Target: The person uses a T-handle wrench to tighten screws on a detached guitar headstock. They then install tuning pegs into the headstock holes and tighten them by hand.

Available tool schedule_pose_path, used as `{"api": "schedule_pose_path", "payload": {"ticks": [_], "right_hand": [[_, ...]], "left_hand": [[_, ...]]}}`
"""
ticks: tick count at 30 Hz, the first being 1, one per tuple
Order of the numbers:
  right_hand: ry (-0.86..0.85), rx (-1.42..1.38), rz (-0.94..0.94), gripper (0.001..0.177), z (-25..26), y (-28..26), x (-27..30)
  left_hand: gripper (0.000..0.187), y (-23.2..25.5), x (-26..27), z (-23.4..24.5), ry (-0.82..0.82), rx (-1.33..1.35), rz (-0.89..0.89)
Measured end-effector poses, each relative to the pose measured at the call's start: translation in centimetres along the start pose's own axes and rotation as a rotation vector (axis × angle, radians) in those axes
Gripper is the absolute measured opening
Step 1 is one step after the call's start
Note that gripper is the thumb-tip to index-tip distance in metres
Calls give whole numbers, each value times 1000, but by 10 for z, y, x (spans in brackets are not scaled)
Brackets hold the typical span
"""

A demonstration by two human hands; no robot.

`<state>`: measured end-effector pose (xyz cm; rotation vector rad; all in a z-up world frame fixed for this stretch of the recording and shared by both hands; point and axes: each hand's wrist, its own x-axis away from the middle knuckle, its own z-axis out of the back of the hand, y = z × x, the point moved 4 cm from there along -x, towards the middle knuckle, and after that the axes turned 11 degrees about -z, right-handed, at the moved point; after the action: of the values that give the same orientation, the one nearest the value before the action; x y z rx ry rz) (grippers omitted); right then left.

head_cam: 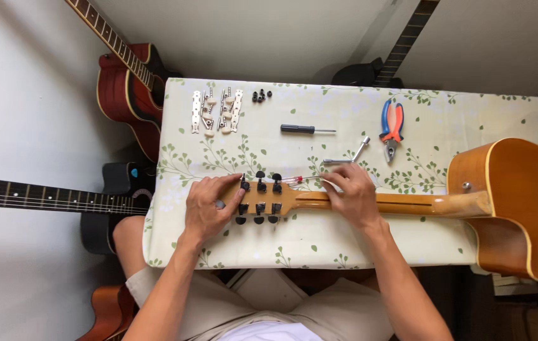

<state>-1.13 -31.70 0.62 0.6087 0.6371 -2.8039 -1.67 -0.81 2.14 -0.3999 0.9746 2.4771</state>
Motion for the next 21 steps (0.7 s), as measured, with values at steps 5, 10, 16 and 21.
{"api": "schedule_pose_path", "payload": {"ticks": [5,10,16,21], "right_hand": [[-199,0,161,16,-10,-58,-36],[-395,51,162,1,-37,-53,-41],[-311,-131,-8,10,8,-69,-59],[-105,-893,-161,31,30,-97,-59]], "left_hand": [[29,-1,0,1,17,15,-1],[29,-4,2,1,44,34,-9],[29,-5,0,2,-8,87,47],[28,-9,5,-1,6,142,39]]}}
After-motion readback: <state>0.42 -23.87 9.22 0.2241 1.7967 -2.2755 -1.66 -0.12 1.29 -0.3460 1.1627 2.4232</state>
